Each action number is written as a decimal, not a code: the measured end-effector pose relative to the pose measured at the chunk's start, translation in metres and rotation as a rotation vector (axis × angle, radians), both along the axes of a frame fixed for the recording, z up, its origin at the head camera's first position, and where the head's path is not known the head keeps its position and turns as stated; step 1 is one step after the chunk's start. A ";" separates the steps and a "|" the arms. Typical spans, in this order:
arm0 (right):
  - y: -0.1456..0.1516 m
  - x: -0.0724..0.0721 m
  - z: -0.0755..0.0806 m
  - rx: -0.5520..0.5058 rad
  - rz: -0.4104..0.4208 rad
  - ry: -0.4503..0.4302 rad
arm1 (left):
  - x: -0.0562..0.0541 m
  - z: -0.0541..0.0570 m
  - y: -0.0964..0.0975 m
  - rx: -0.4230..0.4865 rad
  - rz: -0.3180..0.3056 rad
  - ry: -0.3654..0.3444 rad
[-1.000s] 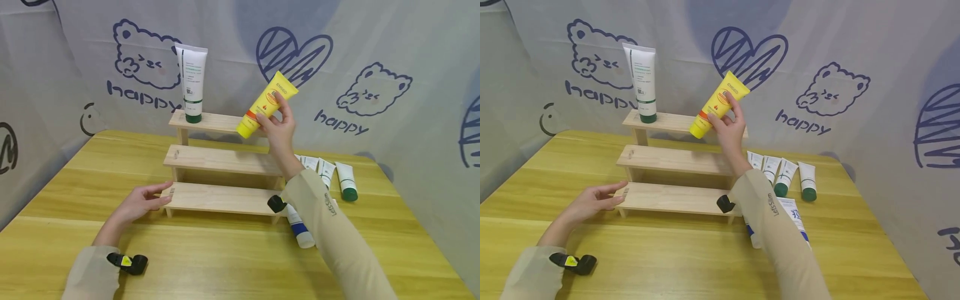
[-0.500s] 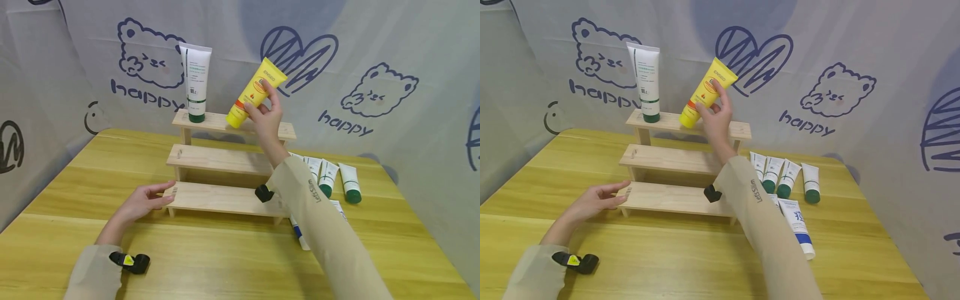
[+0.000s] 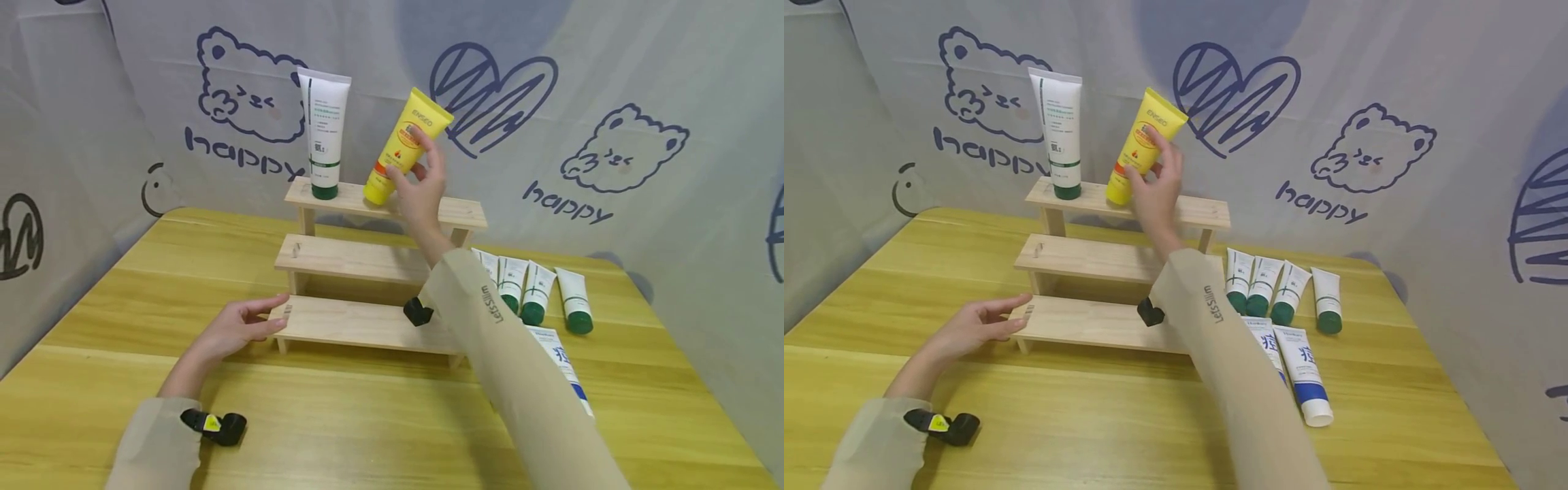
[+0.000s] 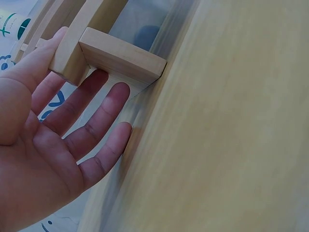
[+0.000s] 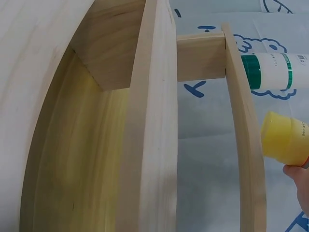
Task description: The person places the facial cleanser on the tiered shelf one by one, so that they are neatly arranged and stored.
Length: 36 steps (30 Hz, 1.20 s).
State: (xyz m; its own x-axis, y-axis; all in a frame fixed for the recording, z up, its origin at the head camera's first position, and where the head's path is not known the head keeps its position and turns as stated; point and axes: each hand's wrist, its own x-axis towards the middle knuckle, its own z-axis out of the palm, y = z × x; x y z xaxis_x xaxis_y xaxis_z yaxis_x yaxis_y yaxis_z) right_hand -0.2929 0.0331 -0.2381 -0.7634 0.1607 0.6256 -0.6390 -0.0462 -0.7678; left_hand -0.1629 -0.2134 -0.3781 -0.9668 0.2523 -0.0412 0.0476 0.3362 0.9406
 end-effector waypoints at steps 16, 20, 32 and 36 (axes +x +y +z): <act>-0.014 0.022 0.015 0.255 0.031 0.061 | 0.000 0.003 0.000 0.018 -0.025 0.008; -0.013 0.014 0.014 0.316 0.083 0.085 | 0.001 0.003 -0.001 0.019 -0.025 0.010; -0.009 -0.009 0.002 0.397 0.112 0.064 | 0.001 0.003 -0.001 0.016 -0.023 0.018; -0.008 -0.008 0.001 0.389 0.131 0.033 | 0.001 0.002 -0.001 0.006 -0.016 0.013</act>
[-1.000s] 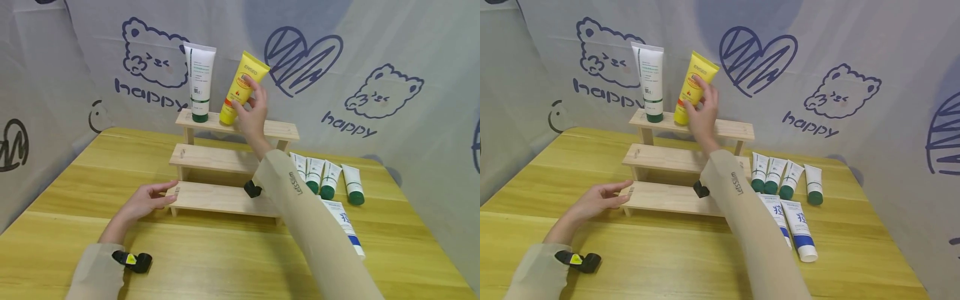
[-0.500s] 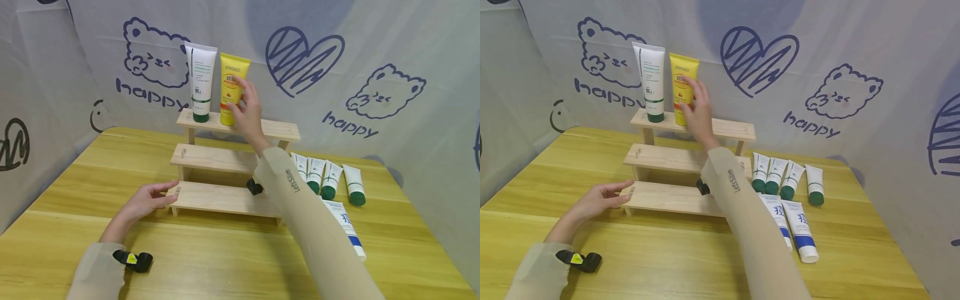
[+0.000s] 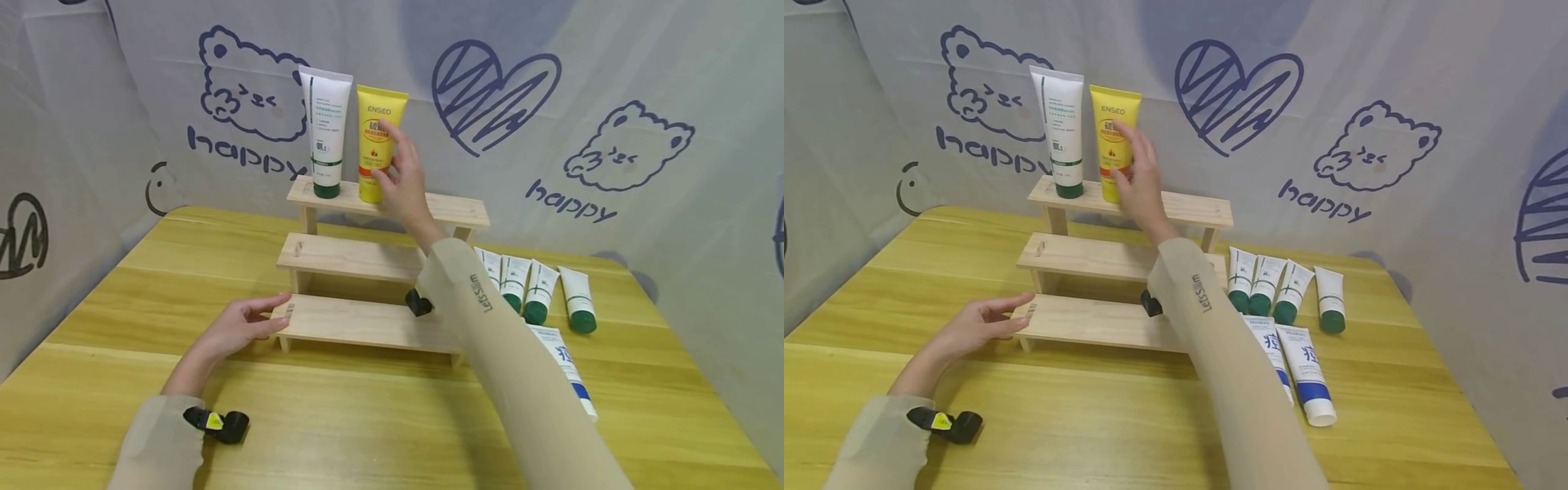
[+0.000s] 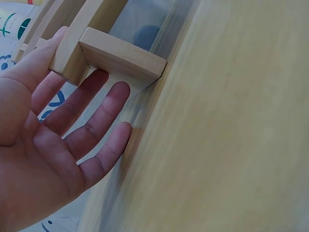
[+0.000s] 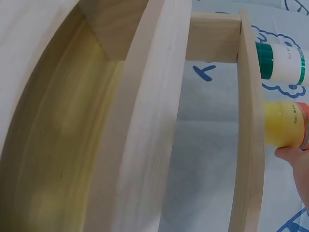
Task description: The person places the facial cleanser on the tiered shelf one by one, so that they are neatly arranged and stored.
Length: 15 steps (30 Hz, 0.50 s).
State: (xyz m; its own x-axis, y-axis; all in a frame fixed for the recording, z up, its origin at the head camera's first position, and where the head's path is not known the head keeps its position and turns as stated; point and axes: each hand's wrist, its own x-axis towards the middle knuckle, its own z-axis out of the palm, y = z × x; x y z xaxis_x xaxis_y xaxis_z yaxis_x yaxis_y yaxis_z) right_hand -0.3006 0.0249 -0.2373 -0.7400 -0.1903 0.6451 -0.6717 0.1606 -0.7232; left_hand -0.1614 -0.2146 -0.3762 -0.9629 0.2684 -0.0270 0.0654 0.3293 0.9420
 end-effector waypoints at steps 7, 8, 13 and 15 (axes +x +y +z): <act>0.002 0.005 -0.002 -0.001 0.064 -0.023 | 0.000 0.001 0.001 -0.002 -0.005 0.004; 0.003 0.007 -0.002 0.012 0.057 -0.027 | 0.000 0.001 0.001 -0.001 -0.005 0.004; 0.009 0.014 -0.005 0.032 0.032 -0.050 | 0.000 0.001 0.001 -0.003 0.000 -0.004; 0.011 0.020 -0.004 0.015 0.033 -0.058 | 0.000 0.001 0.000 -0.007 0.002 -0.007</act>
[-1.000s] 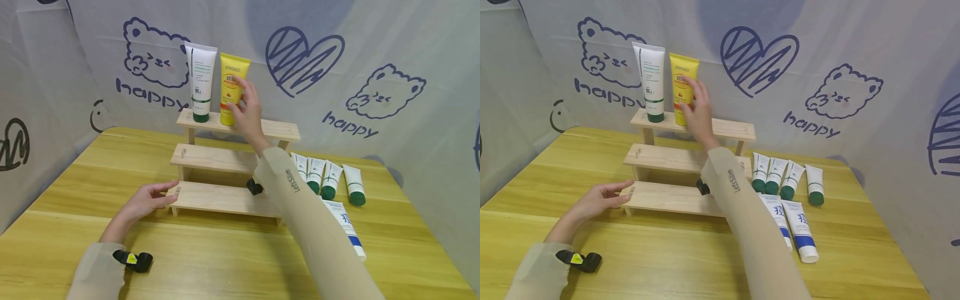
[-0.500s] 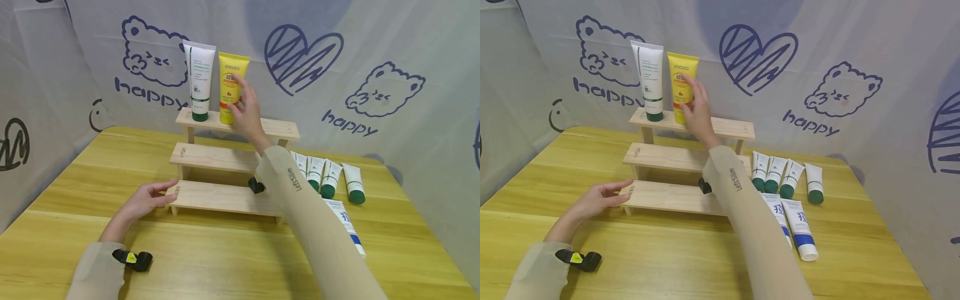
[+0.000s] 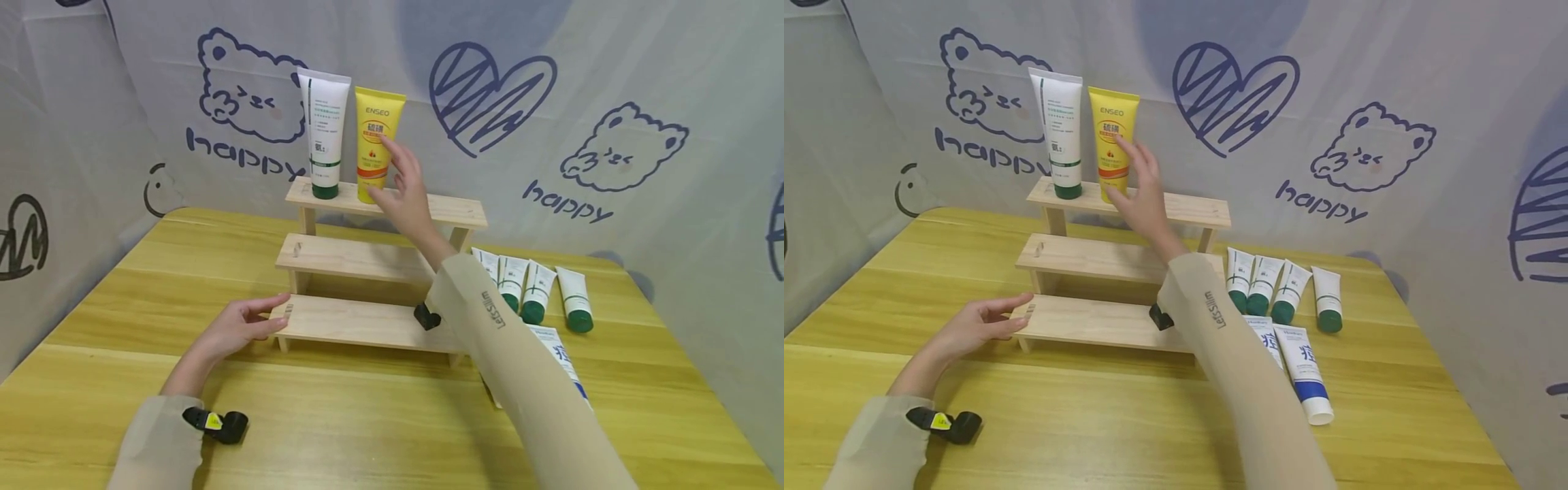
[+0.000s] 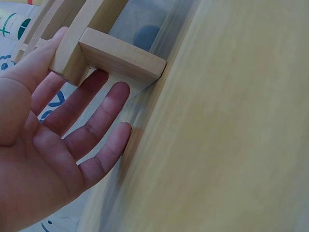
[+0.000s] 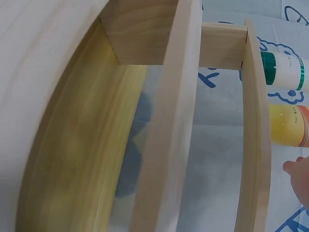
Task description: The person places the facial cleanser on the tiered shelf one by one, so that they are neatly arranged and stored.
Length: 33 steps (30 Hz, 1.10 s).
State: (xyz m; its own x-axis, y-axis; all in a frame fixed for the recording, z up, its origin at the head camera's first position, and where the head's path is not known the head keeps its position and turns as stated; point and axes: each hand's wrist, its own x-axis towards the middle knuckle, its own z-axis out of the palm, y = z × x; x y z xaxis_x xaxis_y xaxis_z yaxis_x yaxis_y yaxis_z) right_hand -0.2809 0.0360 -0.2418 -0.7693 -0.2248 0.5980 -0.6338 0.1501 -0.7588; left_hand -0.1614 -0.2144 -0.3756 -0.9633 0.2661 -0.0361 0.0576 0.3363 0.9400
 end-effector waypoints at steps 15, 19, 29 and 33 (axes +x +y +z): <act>0.029 0.023 -0.002 -0.203 -0.006 -0.053 | -0.001 -0.001 0.001 -0.017 -0.007 0.024; 0.039 0.019 -0.014 -0.211 -0.026 -0.037 | -0.002 -0.002 0.001 -0.025 -0.007 0.021; 0.060 0.029 -0.024 -0.173 -0.006 0.036 | -0.001 -0.003 0.001 -0.007 -0.009 0.015; 0.069 0.033 -0.026 -0.164 -0.001 0.056 | 0.000 -0.002 0.002 -0.006 -0.011 0.017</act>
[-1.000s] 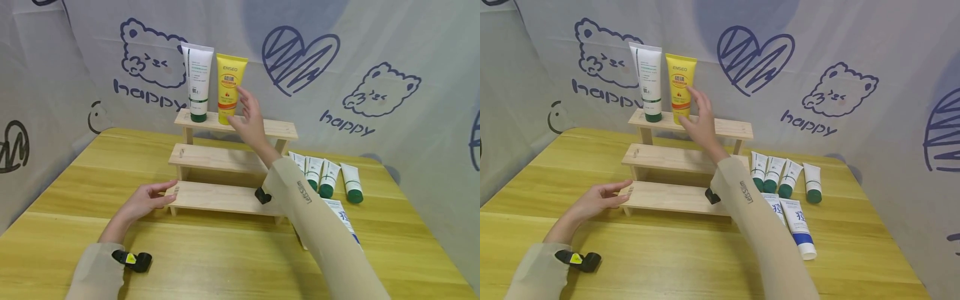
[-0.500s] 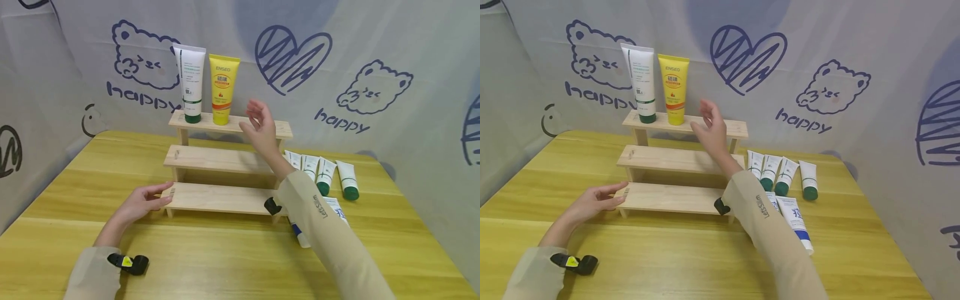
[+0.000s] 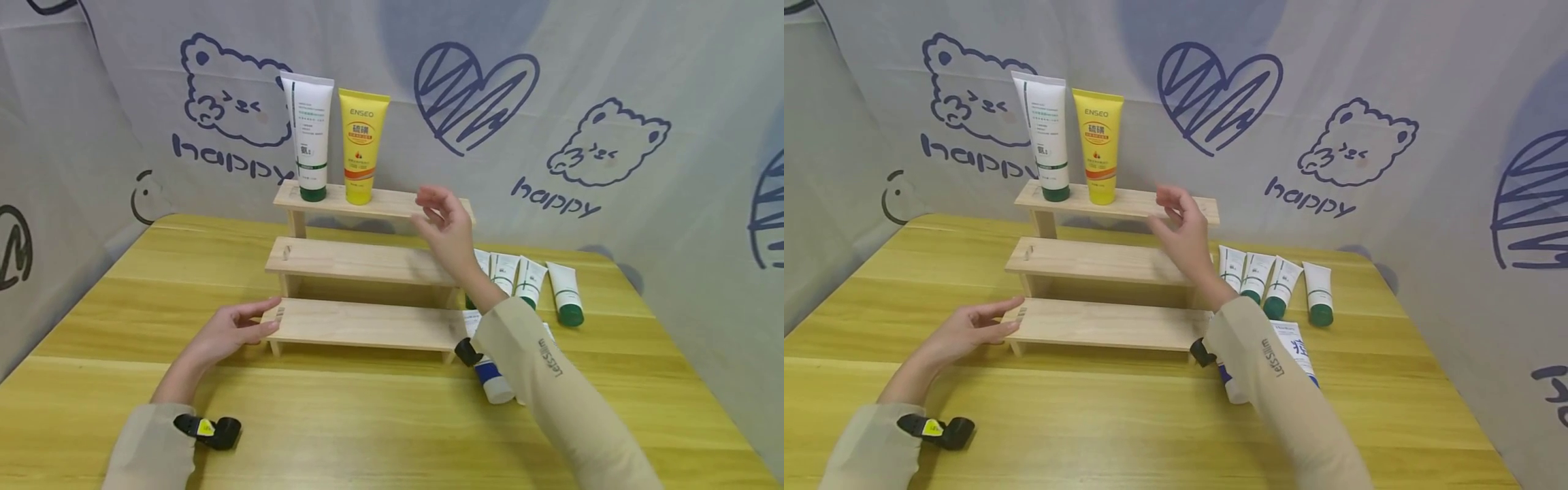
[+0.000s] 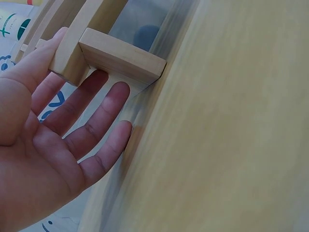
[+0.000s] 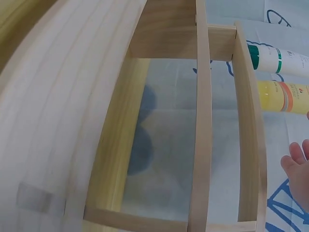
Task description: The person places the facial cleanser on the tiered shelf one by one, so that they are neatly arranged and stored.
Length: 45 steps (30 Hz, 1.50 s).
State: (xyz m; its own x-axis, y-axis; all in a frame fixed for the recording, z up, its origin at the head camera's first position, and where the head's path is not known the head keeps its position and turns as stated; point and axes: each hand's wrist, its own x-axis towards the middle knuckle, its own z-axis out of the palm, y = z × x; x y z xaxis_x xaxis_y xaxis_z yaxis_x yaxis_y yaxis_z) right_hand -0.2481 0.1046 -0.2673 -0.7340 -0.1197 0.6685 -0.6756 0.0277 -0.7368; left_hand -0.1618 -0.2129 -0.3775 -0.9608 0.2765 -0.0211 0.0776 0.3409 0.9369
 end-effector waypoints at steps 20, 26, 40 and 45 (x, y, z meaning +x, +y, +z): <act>0.049 0.034 -0.018 0.055 -0.001 -0.048 | 0.000 -0.002 0.000 0.000 -0.001 -0.001; 0.063 0.042 -0.024 0.046 -0.037 -0.081 | 0.001 0.000 0.000 0.006 -0.006 0.001; 0.102 0.055 -0.045 -0.007 -0.049 -0.084 | -0.002 -0.004 0.000 0.022 -0.019 0.006; 0.129 0.043 -0.076 -0.028 0.020 -0.059 | -0.002 -0.004 0.000 0.017 -0.015 0.003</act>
